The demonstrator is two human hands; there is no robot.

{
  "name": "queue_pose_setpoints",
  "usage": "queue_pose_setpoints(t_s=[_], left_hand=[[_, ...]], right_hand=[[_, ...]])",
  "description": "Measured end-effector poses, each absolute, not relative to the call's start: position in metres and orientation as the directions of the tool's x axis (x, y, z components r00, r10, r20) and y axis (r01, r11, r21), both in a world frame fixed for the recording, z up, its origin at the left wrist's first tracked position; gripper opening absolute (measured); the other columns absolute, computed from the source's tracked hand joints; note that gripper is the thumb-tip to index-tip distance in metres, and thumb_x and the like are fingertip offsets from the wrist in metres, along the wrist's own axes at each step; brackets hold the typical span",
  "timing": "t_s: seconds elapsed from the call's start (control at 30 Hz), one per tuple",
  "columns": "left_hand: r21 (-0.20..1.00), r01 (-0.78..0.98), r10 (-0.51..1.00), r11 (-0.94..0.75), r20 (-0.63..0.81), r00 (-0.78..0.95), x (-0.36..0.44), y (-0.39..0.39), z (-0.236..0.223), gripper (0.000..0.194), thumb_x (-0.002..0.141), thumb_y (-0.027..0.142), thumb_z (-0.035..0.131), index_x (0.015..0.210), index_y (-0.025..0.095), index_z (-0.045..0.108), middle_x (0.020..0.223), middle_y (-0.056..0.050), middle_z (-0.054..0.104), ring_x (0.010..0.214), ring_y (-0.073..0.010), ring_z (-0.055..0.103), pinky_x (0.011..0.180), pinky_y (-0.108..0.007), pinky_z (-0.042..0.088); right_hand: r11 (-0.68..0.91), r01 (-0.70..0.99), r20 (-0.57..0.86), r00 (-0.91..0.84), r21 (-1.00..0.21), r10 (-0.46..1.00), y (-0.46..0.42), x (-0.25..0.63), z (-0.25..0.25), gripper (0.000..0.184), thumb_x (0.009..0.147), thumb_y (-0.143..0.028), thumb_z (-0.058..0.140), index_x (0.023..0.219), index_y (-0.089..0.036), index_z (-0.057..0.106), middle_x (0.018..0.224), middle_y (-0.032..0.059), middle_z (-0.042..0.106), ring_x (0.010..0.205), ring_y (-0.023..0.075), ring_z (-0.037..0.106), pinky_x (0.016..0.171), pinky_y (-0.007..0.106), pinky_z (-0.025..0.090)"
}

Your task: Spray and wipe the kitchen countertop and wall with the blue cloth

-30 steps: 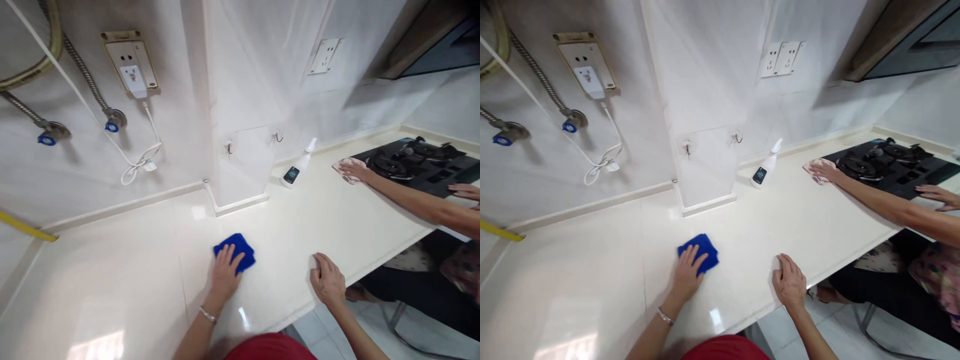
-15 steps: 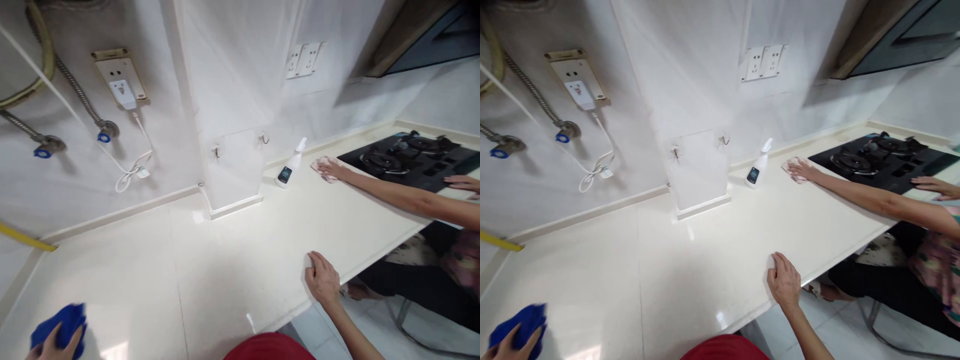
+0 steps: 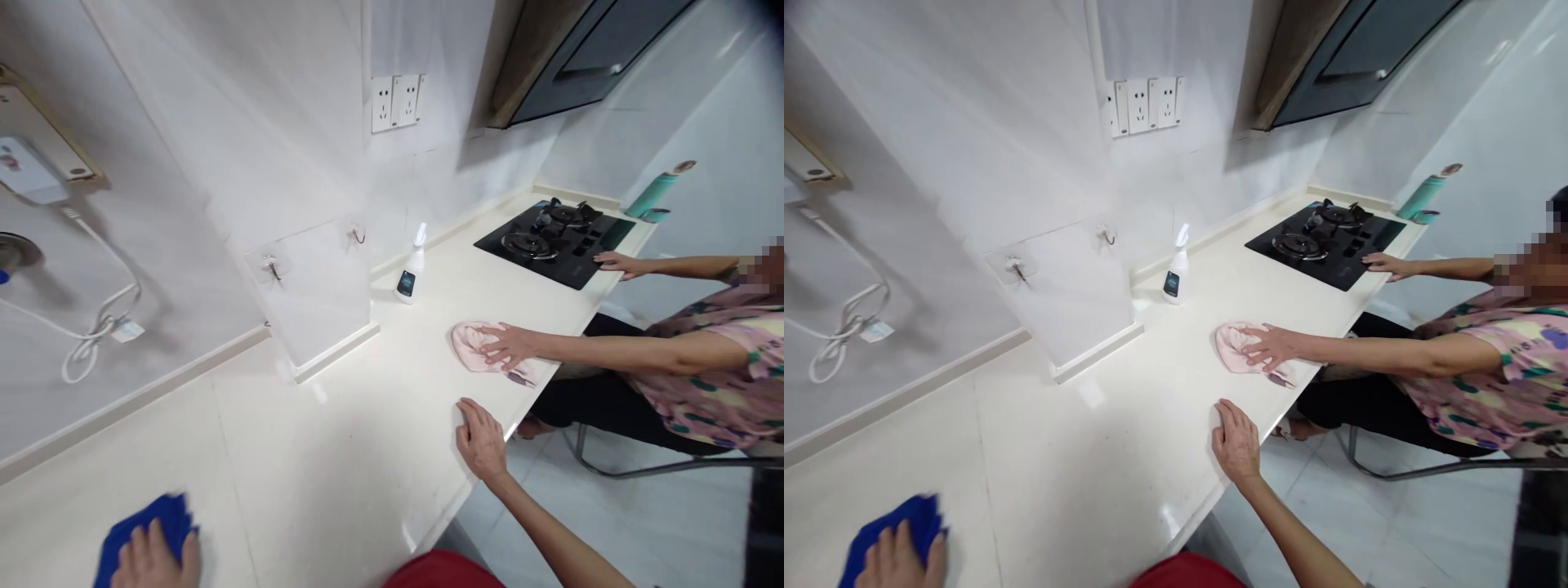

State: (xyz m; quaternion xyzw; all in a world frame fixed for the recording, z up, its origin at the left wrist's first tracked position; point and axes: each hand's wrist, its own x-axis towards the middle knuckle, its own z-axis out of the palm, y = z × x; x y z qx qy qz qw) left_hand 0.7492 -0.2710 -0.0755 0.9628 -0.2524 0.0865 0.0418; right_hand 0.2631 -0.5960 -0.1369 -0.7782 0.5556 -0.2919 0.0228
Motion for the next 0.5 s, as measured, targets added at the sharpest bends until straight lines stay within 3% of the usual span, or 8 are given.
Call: queue_pose_setpoints(t_s=[0.07,0.2,0.37,0.5], left_hand=[[0.123,-0.592,-0.559,-0.797,0.222,0.799,0.736,-0.319,-0.079,0.077,0.09,0.049,0.02,0.151,0.005,0.032,0.159,-0.024,0.036,0.154,-0.0334,0.02,0.123,-0.054,0.022],[0.175,-0.794,-0.74,-0.583,0.291,0.607,0.688,-0.422,-0.078,0.073,0.093,0.046,0.026,0.147,0.0,0.039,0.157,-0.026,0.038,0.152,-0.0363,0.024,0.124,-0.054,0.021],[0.249,-0.946,-0.923,-0.206,0.273,0.273,0.577,-0.504,-0.089,0.065,0.093,0.039,0.039,0.149,0.005,0.039,0.159,-0.022,0.037,0.152,-0.0347,0.026,0.125,-0.054,0.021],[0.32,-0.943,-0.959,0.094,0.285,0.001,0.483,-0.521,-0.102,0.07,0.09,0.035,0.047,0.154,0.012,0.03,0.164,-0.018,0.028,0.154,-0.0328,0.02,0.125,-0.053,0.023]], right_hand=[[-0.383,-0.845,0.423,0.212,-0.373,-0.881,-0.596,0.263,-0.137,0.048,0.084,-0.017,0.043,0.13,-0.024,0.053,0.136,0.0088,0.058,0.122,0.0271,0.053,0.101,0.046,0.04],[-0.379,-0.839,0.415,0.207,-0.391,-0.886,-0.597,0.264,-0.133,0.047,0.084,-0.015,0.042,0.129,-0.023,0.054,0.136,0.009,0.058,0.124,0.0268,0.052,0.102,0.045,0.04],[-0.372,-0.83,0.421,0.187,-0.415,-0.888,-0.598,0.266,-0.127,0.046,0.083,-0.012,0.043,0.126,-0.022,0.055,0.135,0.0086,0.059,0.124,0.0256,0.052,0.104,0.044,0.039],[-0.371,-0.823,0.413,0.185,-0.431,-0.892,-0.598,0.265,-0.126,0.046,0.083,-0.012,0.043,0.126,-0.023,0.056,0.135,0.0084,0.059,0.124,0.0259,0.051,0.104,0.045,0.039]])
